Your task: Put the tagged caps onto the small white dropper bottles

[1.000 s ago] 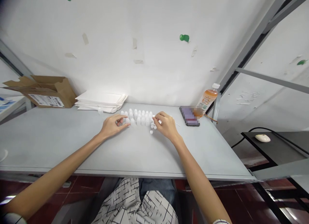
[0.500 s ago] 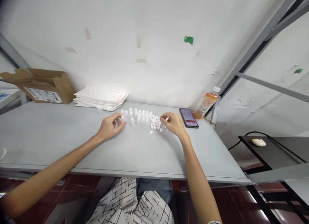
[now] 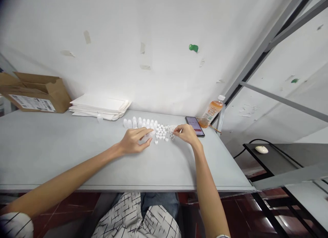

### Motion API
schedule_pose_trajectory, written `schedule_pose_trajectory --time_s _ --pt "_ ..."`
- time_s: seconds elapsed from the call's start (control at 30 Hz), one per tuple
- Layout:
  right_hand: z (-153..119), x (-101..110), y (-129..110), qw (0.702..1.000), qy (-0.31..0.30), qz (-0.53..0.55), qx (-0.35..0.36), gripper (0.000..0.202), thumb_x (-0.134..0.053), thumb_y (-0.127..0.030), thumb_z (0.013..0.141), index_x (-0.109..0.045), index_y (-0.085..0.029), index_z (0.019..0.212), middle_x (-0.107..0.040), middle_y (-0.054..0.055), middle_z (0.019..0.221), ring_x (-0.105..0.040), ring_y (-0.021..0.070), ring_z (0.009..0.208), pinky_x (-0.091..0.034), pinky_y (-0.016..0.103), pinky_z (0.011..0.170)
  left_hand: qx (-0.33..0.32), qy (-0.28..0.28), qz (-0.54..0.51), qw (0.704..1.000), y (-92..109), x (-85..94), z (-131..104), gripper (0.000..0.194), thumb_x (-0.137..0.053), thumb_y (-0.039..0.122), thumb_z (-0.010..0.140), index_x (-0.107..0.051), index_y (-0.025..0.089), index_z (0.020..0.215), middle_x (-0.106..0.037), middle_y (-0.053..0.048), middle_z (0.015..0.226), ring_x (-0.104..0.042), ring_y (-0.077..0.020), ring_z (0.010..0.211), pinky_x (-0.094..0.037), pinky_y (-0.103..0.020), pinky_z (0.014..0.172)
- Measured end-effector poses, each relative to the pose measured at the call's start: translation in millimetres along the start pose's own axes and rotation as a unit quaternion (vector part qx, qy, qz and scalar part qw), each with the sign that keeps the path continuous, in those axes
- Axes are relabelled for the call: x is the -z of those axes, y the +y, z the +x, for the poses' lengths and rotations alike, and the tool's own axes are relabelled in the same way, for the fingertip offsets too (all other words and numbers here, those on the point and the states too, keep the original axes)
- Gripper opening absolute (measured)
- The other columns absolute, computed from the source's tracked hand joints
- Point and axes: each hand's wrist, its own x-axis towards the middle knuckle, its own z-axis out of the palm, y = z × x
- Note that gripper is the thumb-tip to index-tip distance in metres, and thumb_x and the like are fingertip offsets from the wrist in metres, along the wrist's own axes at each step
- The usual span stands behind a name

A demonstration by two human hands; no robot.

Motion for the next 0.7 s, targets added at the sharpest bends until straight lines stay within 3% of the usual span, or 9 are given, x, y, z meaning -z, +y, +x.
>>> schedule_pose_trajectory --time_s 0.2,0.37,0.57,0.7 --pt "-1.8 -9.5 -12.8 0.996 -0.05 -0.072 -0.028 0.015 -0.067 -0.033 0.074 -0.076 -0.022 0.069 -0.066 0.0 0.065 -0.055 0.0145 0.062 -0.033 0.026 0.056 -0.026 0.046 0.035 0.998 -9.5 5.1 -20.1 0.022 -0.055 0.024 0.086 -0.068 0.015 0.102 -0.067 0.0 0.067 -0.056 -0.0102 0.05 -0.039 -0.022 0.047" --pt "-0.9 -15.3 -17.3 0.996 -0.053 -0.068 -0.027 0.014 -0.064 -0.028 0.074 -0.074 -0.021 0.068 -0.067 0.001 0.065 -0.057 0.0155 0.064 -0.033 0.026 0.056 -0.02 0.075 0.047 0.996 -10.8 8.5 -15.8 0.021 -0.056 0.023 0.087 -0.067 0.012 0.1 -0.06 0.003 0.059 -0.049 -0.0085 0.046 -0.038 -0.021 0.046" --pt "1.4 -13.2 -23.2 0.997 0.026 0.071 -0.025 0.015 -0.062 -0.032 0.073 -0.067 -0.018 0.066 -0.068 0.003 0.07 -0.056 0.0149 0.058 -0.037 0.027 0.056 -0.033 0.079 0.052 0.995 -10.2 11.5 -15.3 0.021 -0.055 0.022 0.086 -0.067 0.012 0.101 -0.059 0.003 0.06 -0.049 -0.0081 0.047 -0.038 -0.02 0.046" --pt "20.5 -9.5 -33.4 0.977 0.096 0.185 -0.051 0.014 -0.062 -0.031 0.071 -0.065 -0.017 0.067 -0.06 0.0 0.054 -0.052 0.0124 0.046 -0.035 0.024 0.048 -0.024 0.074 0.053 0.996 -11.2 12.2 -16.3 0.02 -0.054 0.022 0.087 -0.066 0.013 0.1 -0.058 0.004 0.059 -0.048 -0.0082 0.047 -0.038 -0.02 0.046"
